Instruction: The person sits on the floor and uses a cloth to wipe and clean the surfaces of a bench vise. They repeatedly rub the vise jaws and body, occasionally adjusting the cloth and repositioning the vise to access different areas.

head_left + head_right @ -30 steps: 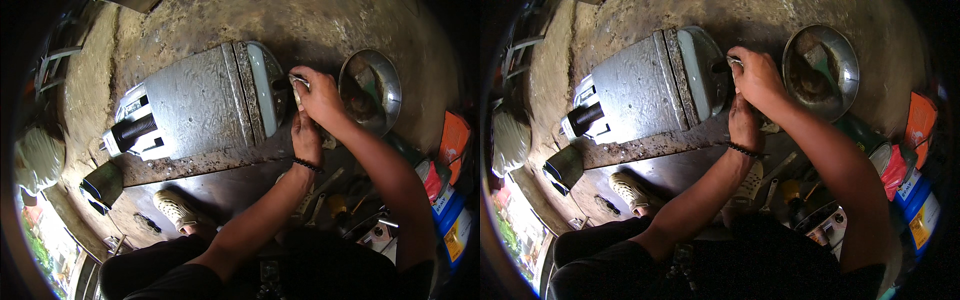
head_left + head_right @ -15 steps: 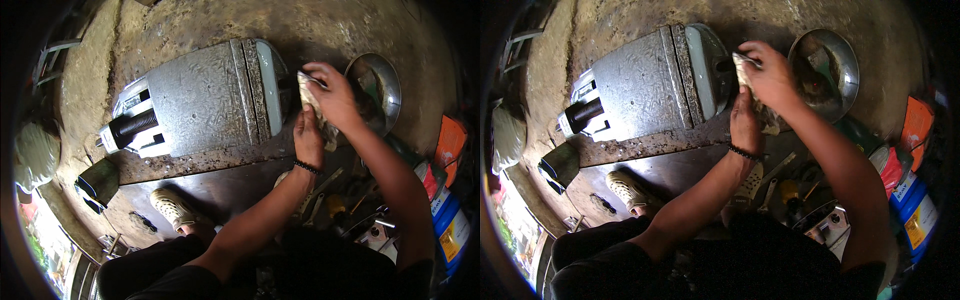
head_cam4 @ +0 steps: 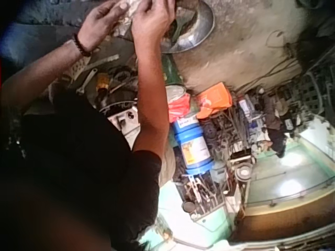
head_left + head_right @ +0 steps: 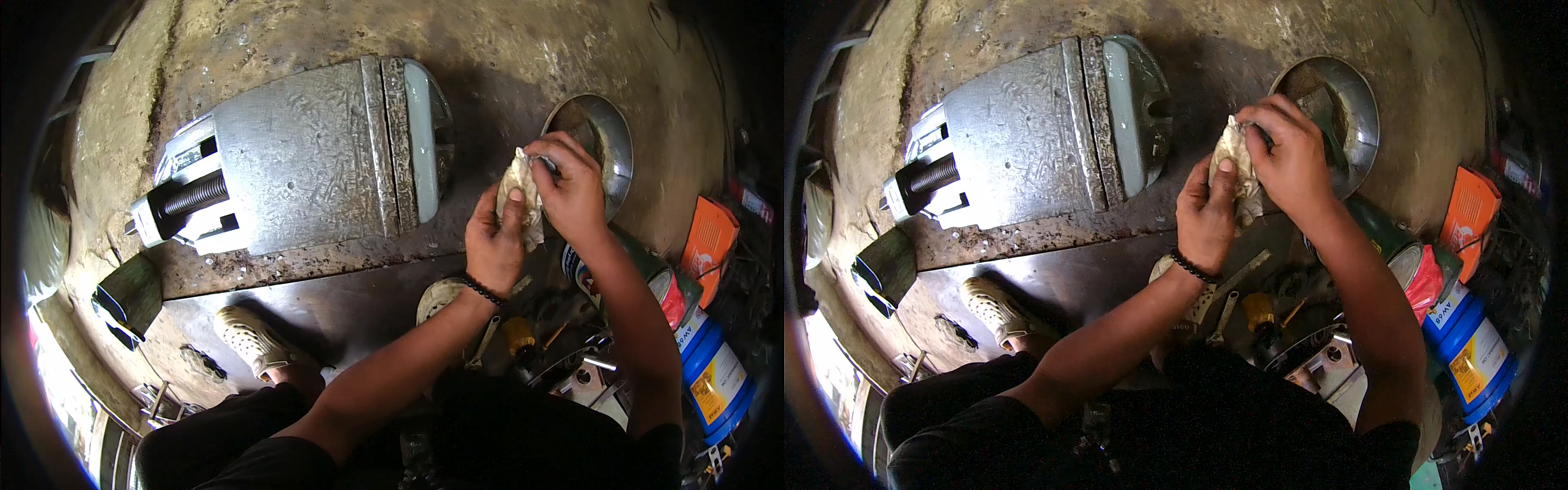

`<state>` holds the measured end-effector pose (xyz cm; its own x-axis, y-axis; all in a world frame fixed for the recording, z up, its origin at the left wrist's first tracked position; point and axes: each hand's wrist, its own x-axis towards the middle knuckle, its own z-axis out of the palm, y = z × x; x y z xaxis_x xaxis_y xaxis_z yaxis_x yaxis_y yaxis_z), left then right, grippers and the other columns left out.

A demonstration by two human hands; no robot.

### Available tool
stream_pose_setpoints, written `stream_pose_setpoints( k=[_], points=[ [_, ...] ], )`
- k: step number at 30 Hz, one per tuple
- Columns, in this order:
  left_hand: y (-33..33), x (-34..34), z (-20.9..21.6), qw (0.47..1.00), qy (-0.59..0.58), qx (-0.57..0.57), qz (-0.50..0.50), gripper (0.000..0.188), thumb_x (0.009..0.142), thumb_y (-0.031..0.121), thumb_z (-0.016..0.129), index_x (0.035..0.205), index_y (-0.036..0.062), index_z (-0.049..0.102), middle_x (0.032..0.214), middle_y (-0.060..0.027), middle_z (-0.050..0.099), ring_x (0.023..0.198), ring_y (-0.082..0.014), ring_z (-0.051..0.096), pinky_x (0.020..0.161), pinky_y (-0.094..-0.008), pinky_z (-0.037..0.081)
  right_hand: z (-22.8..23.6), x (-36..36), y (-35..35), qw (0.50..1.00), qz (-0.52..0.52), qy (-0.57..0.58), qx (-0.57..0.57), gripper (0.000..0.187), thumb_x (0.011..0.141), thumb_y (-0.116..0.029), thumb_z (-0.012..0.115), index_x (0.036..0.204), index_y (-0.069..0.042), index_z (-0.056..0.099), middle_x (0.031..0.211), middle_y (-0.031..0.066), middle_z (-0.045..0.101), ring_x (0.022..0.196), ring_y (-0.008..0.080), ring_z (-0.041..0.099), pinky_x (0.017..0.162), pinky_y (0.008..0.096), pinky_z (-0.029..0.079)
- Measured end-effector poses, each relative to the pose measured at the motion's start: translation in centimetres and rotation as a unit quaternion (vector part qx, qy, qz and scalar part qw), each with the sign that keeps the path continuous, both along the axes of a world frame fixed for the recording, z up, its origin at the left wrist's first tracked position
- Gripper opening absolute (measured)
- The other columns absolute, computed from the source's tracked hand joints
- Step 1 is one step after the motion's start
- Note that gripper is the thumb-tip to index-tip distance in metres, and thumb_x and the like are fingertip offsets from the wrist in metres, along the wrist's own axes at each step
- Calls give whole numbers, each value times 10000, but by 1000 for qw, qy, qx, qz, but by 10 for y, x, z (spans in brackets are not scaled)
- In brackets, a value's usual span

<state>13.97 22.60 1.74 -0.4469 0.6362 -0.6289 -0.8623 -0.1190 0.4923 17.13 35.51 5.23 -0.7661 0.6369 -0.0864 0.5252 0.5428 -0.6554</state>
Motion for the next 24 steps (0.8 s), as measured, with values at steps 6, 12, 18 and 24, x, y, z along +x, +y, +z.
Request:
stream_pose_setpoints(
  k=[6, 12, 18, 24],
  points=[
    [4, 2, -4, 998, 59, 14, -10, 476, 993, 200, 570, 1382, -45, 444, 1219, -131, 613, 1105, -144, 559, 961, -286, 442, 3, 1, -13, 999, -8, 6, -43, 271, 876, -138, 673, 1096, 18, 655, 977, 121, 683, 901, 225, 671, 816, 329, 510],
    [0, 6, -6, 998, 62, 14, -23, 534, 989, 37, 495, 1482, -18, 298, 1364, -132, 513, 1230, -165, 494, 1007, -279, 413, -17, -8, -18, 984, -81, -63, -147, 246, 844, -92, 701, 1074, -8, 678, 1013, 101, 693, 949, 186, 662, 841, 299, 500],
    [-5, -7, -25, 984, 176, -14, -5, 411, 959, 52, 487, 1360, -27, 447, 1296, -141, 545, 1175, -220, 523, 987, -318, 415, -47, -48, -15, 999, 10, 50, -9, 207, 831, -54, 684, 1026, 11, 696, 992, 149, 662, 921, 292, 666, 817, 339, 513],
    [-5, -3, -34, 957, 267, -104, -35, 385, 1033, 241, 441, 1291, -35, 511, 1202, -77, 577, 1076, -134, 510, 951, -281, 385, -63, -54, -19, 999, 39, 22, 23, 226, 821, -35, 645, 1035, 23, 686, 1013, 170, 635, 933, 342, 641, 826, 380, 508]
  ],
)
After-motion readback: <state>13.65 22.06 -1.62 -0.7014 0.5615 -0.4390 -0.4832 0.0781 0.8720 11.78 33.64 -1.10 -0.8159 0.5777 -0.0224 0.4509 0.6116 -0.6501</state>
